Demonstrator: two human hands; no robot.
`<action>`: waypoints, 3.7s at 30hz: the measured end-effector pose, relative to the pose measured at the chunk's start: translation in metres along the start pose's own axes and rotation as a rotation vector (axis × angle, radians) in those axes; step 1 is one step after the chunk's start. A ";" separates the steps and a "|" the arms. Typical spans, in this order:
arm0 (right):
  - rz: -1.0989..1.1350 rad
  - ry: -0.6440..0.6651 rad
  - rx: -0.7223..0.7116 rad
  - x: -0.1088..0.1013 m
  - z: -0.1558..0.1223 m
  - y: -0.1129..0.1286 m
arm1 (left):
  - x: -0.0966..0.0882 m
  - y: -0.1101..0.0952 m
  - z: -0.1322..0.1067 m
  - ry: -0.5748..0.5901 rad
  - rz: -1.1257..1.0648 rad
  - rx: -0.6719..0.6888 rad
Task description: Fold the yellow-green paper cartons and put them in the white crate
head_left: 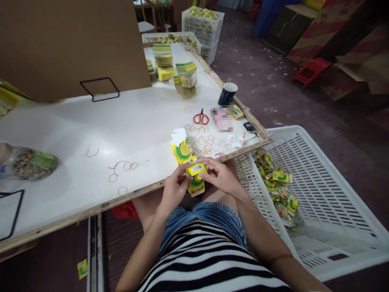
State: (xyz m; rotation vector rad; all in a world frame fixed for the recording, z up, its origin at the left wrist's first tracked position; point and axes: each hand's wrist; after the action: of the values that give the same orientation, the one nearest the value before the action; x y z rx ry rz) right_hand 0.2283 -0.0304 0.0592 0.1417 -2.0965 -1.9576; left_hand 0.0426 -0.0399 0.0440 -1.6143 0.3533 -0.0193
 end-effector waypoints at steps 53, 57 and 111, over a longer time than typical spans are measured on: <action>0.546 -0.346 -0.009 0.041 0.024 -0.034 | -0.016 0.011 0.022 -0.064 -0.414 0.041; 0.559 -0.301 0.022 0.047 0.019 -0.030 | -0.018 0.008 0.016 0.015 -0.532 0.008; -0.088 0.054 -0.286 0.014 0.007 0.014 | -0.024 -0.018 -0.007 0.231 -0.346 0.060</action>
State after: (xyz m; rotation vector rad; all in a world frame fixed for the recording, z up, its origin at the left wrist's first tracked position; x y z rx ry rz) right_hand 0.2142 -0.0264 0.0743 0.2302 -1.7813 -2.2535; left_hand 0.0223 -0.0401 0.0667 -1.6005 0.2432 -0.4788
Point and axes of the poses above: each hand's wrist, its own z-axis towards the middle knuckle, its own x-axis out of the palm, y = z × x, and after that the axes turned 15 degrees about z, right-handed
